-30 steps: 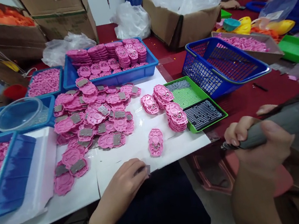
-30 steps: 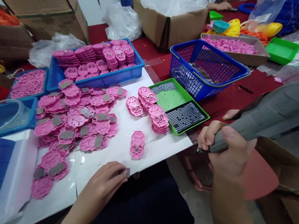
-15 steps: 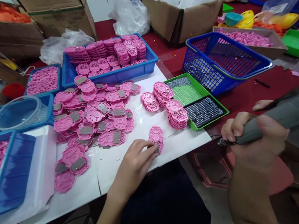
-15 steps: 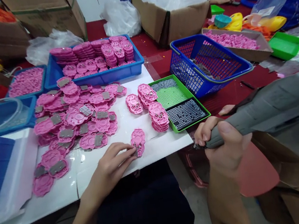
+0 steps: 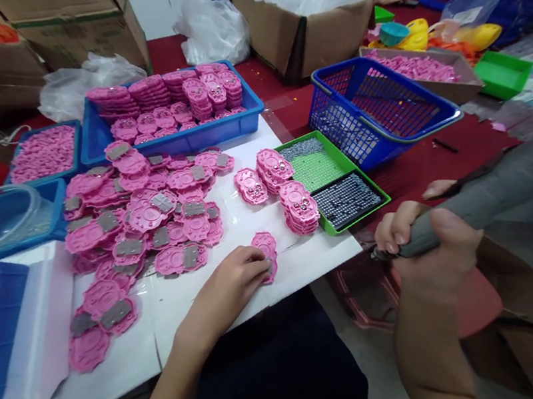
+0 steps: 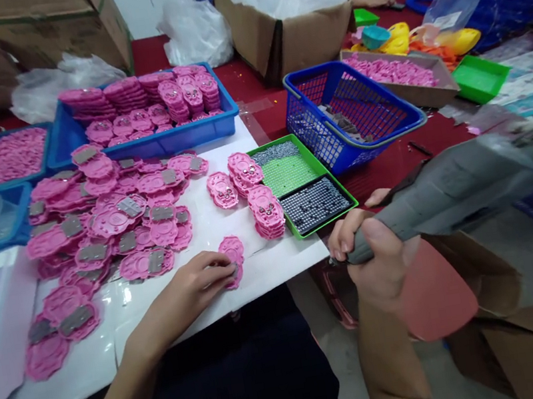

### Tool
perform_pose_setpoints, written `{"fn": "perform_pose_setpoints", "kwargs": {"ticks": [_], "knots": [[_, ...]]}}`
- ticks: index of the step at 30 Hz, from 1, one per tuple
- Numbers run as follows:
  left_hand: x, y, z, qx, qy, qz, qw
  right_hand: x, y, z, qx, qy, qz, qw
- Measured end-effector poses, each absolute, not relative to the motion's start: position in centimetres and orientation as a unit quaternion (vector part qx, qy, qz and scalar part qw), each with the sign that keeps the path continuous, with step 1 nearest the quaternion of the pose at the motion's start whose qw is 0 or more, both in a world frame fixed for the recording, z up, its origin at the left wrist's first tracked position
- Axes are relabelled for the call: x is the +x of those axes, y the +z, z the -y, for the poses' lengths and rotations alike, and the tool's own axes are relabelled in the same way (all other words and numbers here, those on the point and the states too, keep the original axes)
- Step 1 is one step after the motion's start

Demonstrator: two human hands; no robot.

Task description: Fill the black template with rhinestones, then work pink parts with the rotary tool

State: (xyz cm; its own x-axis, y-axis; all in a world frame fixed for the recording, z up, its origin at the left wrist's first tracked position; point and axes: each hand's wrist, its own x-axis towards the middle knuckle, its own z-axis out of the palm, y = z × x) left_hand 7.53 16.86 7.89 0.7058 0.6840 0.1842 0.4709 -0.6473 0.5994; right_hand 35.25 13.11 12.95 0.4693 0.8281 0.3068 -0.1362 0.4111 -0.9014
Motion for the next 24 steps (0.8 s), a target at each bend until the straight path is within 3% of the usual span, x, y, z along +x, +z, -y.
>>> {"fn": "perform_pose_setpoints", "kwargs": {"ticks": [11,24], "knots": [[8.7,5.8,-13.7,0.870,0.276,-0.353,0.203,35.3,14.3,-17.1,-0.400,0.235,0.396,0.792],[14.6,4.6,-10.7,0.842,0.330,-0.389,0.176,35.2,11.9,-20.7,-0.437,0.222,0.423,0.762]]}}
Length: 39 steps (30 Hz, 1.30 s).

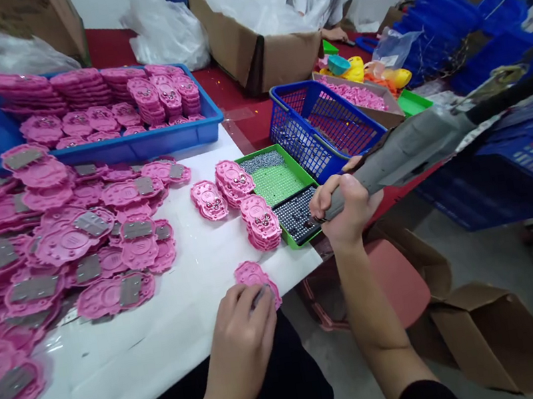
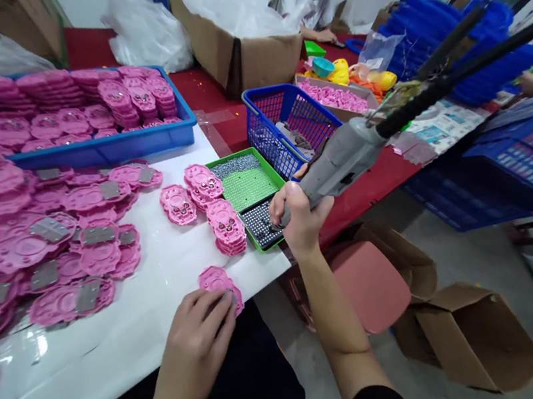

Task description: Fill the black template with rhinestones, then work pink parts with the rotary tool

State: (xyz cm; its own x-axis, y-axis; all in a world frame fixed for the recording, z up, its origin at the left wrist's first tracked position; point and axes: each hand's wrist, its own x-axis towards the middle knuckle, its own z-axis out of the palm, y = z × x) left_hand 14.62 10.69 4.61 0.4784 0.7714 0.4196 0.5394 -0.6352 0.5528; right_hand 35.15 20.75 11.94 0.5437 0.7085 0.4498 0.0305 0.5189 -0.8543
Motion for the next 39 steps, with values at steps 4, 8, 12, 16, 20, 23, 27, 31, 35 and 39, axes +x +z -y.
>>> {"fn": "perform_pose_setpoints", "kwargs": {"ticks": [4,8,12,16,20,23,27,31,35,39], "knots": [[15.1,4.6,-10.8,0.833,0.339,-0.394,0.187,35.0,11.6,-20.8,-0.435,0.217,0.422,0.765],[15.0,4.3,-11.0,0.814,0.364,-0.394,0.222,35.0,11.3,-20.8,-0.428,0.209,0.428,0.768],[14.9,4.0,-11.0,0.805,0.372,-0.396,0.237,35.1,11.4,-20.9,-0.432,0.207,0.452,0.753],[14.8,3.8,-11.1,0.805,0.381,-0.391,0.232,35.1,11.6,-20.9,-0.443,0.217,0.450,0.745],[14.9,3.7,-11.1,0.807,0.386,-0.387,0.226,34.9,12.1,-20.8,-0.438,0.208,0.441,0.755],[15.0,3.6,-11.2,0.805,0.394,-0.387,0.215,34.6,12.8,-20.3,-0.435,0.216,0.434,0.759],[15.1,3.5,-11.2,0.799,0.408,-0.389,0.210,33.9,14.1,-18.7,-0.383,0.261,0.461,0.757],[15.2,3.7,-11.2,0.765,0.452,-0.393,0.236,32.7,15.3,-16.3,-0.322,0.337,0.502,0.728],[15.6,4.4,-11.3,0.725,0.506,-0.379,0.274,31.7,16.4,-14.0,-0.298,0.403,0.514,0.697],[16.1,5.1,-11.5,0.711,0.526,-0.354,0.303,31.8,17.2,-12.6,-0.309,0.485,0.545,0.611]]}}
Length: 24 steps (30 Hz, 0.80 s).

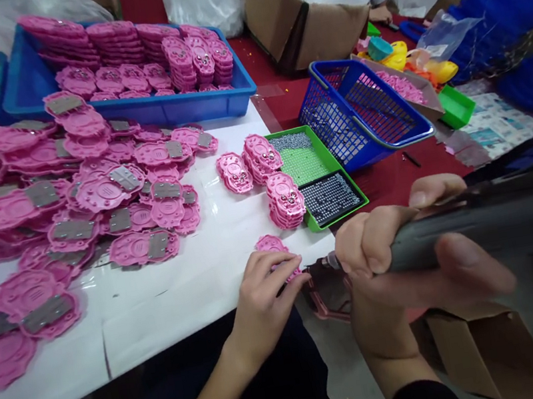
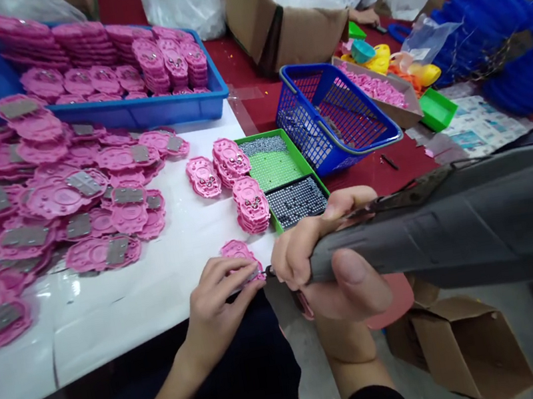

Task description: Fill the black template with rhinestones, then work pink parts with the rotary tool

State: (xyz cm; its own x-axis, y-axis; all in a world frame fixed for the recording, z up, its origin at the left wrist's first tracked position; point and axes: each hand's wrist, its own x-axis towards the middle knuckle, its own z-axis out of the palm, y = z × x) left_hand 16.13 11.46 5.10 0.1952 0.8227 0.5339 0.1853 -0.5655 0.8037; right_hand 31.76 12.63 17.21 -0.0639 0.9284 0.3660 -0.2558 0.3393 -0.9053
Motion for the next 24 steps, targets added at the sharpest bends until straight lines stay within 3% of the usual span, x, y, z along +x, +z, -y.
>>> {"fn": "perform_pose_setpoints", "kwargs": {"ticks": [10,14,24], "knots": [[16.0,5.4,-11.5,0.701,0.547,-0.323,0.325,31.8,17.6,-12.0,-0.317,0.523,0.543,0.575],[16.1,5.7,-11.4,0.695,0.545,-0.332,0.330,31.2,17.3,-11.9,-0.291,0.498,0.533,0.619],[15.8,5.7,-11.1,0.702,0.522,-0.357,0.328,30.1,16.7,-11.8,-0.292,0.483,0.525,0.637]]}}
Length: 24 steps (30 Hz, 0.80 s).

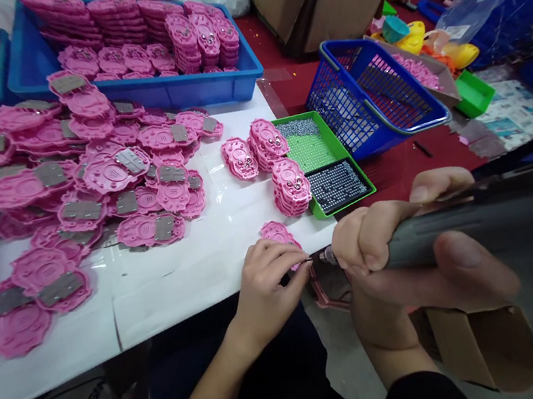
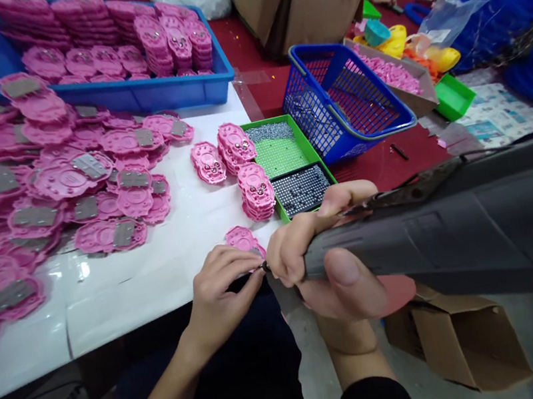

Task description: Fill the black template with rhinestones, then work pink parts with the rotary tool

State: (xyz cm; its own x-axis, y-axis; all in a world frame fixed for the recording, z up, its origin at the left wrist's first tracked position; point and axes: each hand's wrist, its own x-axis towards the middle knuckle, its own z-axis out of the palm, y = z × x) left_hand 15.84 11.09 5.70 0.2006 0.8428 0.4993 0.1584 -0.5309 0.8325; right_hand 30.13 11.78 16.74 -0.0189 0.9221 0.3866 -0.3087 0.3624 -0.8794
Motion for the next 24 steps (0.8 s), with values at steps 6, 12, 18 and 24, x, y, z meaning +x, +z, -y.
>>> {"fn": "perform_pose_setpoints", "kwargs": {"ticks": [6,12,18,24], "knots": [[15.7,5.9,-10.9,0.707,0.502,-0.368,0.336,30.2,16.7,-11.6,-0.305,0.485,0.529,0.626],[15.7,5.9,-10.7,0.696,0.517,-0.360,0.345,30.3,16.7,-11.4,-0.313,0.476,0.538,0.621],[16.3,5.8,-10.8,0.702,0.510,-0.355,0.347,31.4,17.7,-11.1,-0.321,0.513,0.575,0.551],[15.1,5.0,-10.5,0.723,0.492,-0.401,0.271,31.7,19.2,-10.2,-0.356,0.514,0.568,0.535]]}}
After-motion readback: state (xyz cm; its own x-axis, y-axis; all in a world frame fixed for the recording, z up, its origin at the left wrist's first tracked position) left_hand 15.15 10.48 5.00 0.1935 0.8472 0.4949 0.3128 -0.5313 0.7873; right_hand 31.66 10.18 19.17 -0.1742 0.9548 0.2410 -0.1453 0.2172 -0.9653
